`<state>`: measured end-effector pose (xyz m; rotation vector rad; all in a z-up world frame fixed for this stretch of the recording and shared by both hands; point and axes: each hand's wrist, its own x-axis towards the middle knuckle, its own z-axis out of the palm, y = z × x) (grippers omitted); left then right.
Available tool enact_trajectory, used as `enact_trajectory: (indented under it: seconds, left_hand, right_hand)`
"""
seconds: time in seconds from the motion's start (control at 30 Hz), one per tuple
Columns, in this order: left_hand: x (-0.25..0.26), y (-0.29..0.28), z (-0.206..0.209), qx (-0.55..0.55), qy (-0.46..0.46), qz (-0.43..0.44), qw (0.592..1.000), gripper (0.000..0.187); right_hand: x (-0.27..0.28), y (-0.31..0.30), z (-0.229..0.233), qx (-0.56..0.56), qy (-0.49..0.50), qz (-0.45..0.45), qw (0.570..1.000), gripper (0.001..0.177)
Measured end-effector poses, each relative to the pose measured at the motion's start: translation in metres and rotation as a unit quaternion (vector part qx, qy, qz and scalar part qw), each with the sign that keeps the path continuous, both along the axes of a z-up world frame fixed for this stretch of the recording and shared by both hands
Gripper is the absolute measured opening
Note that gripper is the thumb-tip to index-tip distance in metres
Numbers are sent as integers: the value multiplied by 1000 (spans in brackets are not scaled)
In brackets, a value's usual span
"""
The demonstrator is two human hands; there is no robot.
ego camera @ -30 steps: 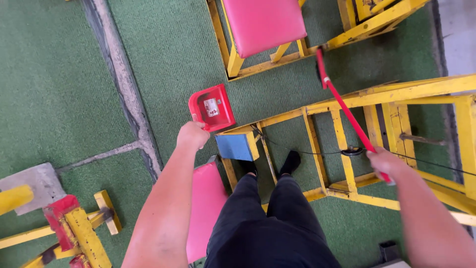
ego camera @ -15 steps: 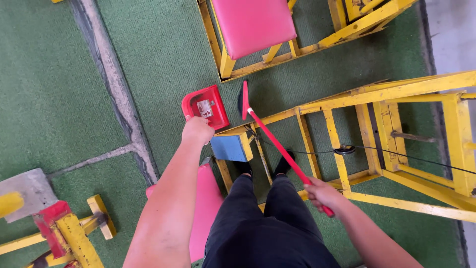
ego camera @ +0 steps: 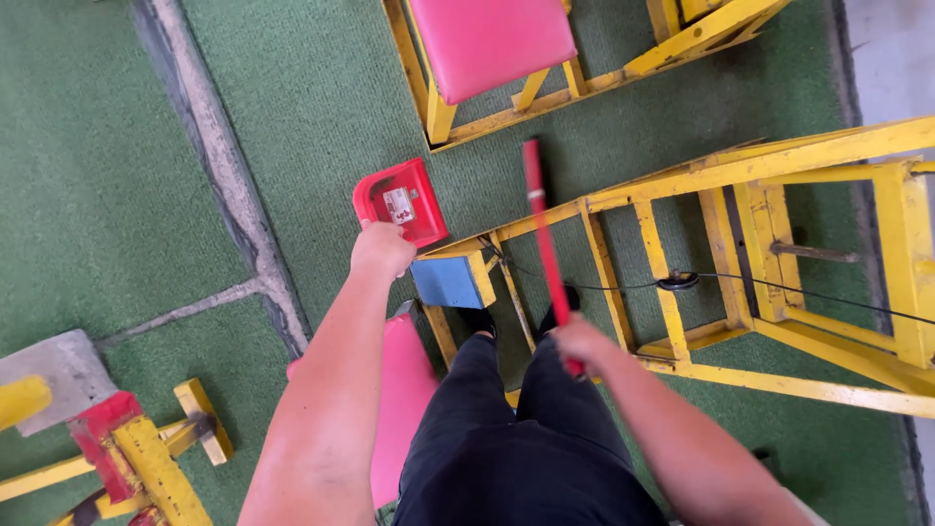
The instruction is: Sweeping a green turf floor in a gym using a broom and a red dustpan.
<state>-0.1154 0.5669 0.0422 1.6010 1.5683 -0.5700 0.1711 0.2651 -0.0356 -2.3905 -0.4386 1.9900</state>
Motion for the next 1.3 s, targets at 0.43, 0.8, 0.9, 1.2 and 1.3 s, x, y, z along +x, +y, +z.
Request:
enact_trajectory:
  seconds: [0.43, 0.8, 0.9, 1.2, 1.3]
  left_hand:
    - [-17, -5, -1, -4, -16, 77, 997, 51]
    - [-25, -12, 6, -20, -12, 73, 997, 57]
    - [-24, -8, 15, -19, -22, 76, 997, 57]
    - [-41, -17, 17, -28, -16, 110, 993, 56]
    - [-51, -22, -5, 4, -28, 98, 995, 54]
  right_hand:
    - [83, 28, 125, -13, 38, -264, 964, 68]
    - [-100, 51, 100, -1, 93, -142, 986, 82]
    - [-75, 41, 93, -23, 176, -195, 965, 77]
    - [84, 41, 183, 4, 10, -174, 985, 74]
    - [110, 55, 155, 21, -43, -231, 972, 76]
